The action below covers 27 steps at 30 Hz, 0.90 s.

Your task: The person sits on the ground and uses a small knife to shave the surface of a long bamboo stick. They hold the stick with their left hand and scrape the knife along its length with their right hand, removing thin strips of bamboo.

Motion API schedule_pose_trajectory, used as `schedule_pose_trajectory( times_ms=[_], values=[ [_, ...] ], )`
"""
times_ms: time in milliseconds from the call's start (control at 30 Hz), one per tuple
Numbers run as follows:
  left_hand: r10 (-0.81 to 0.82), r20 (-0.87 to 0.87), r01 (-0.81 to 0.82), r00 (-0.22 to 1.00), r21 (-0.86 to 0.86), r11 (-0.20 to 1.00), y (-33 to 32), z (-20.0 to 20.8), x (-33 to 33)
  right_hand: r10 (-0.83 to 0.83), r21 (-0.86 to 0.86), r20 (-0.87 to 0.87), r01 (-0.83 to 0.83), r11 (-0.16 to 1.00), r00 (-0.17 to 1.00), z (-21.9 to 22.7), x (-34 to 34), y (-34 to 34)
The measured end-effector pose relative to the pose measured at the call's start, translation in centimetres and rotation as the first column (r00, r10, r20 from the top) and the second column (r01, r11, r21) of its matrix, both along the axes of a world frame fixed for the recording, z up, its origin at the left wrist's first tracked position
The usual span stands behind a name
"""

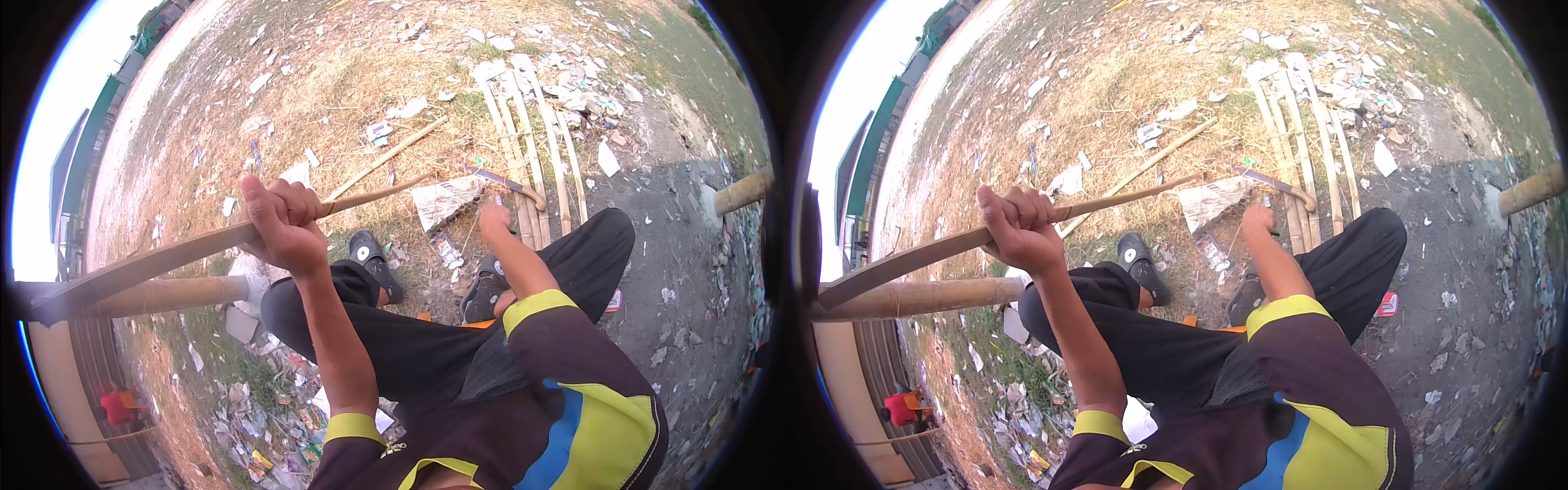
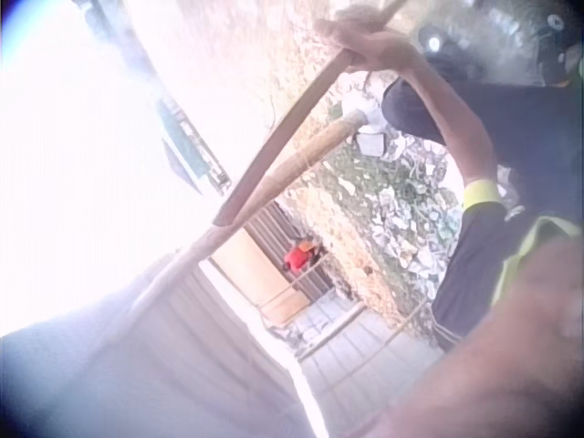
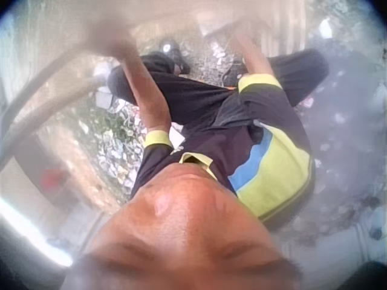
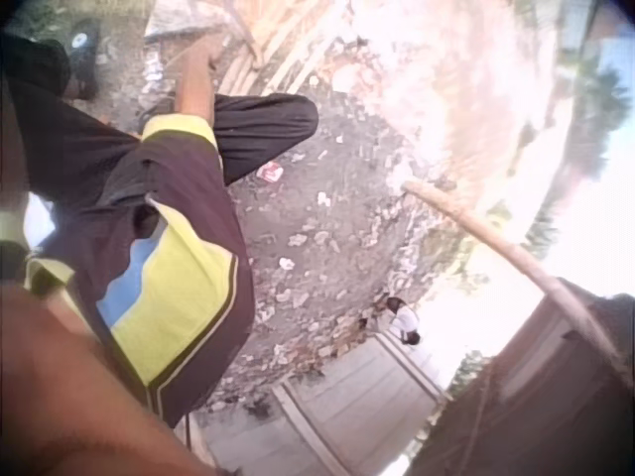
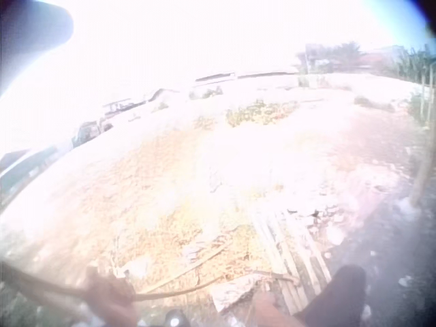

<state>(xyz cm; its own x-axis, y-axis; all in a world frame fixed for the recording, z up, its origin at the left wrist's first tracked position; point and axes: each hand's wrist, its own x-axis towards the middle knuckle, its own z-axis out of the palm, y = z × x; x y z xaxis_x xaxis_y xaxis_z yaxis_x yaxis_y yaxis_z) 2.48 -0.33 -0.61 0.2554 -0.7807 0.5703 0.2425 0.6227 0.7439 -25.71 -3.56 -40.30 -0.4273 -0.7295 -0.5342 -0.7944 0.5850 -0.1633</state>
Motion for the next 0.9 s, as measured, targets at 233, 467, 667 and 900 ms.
schedule_pose_trajectory(
  times_ms=[233, 467, 667, 900],
  values=[
    [0.124, -0.082, -0.122, 0.989, 0.028, 0.992, -0.7, 0.5, -0.1, 0.338, -0.584, 0.286, -0.116, 0.803, 0.896, 11.8, 6.9, 1.4],
    [0.492, -0.119, -0.463, 0.863, 0.204, 0.862, 0.1, 1.5, -2.4, 0.508, -0.647, 0.677, 0.101, 0.756, 0.533, 29.9, 14.1, 5.1],
    [0.377, -0.122, -0.356, 0.918, 0.163, 0.920, 0.2, 1.3, -2.5, 0.643, -0.730, 0.550, -0.066, 0.680, 0.533, 34.5, 14.2, 7.3],
    [0.060, -0.102, -0.059, 0.993, 0.006, 0.998, 0.5, 0.7, -1.5, 0.744, -0.860, 0.125, -0.302, 0.411, 0.657, 33.3, 14.1, 8.5]
  ],
)
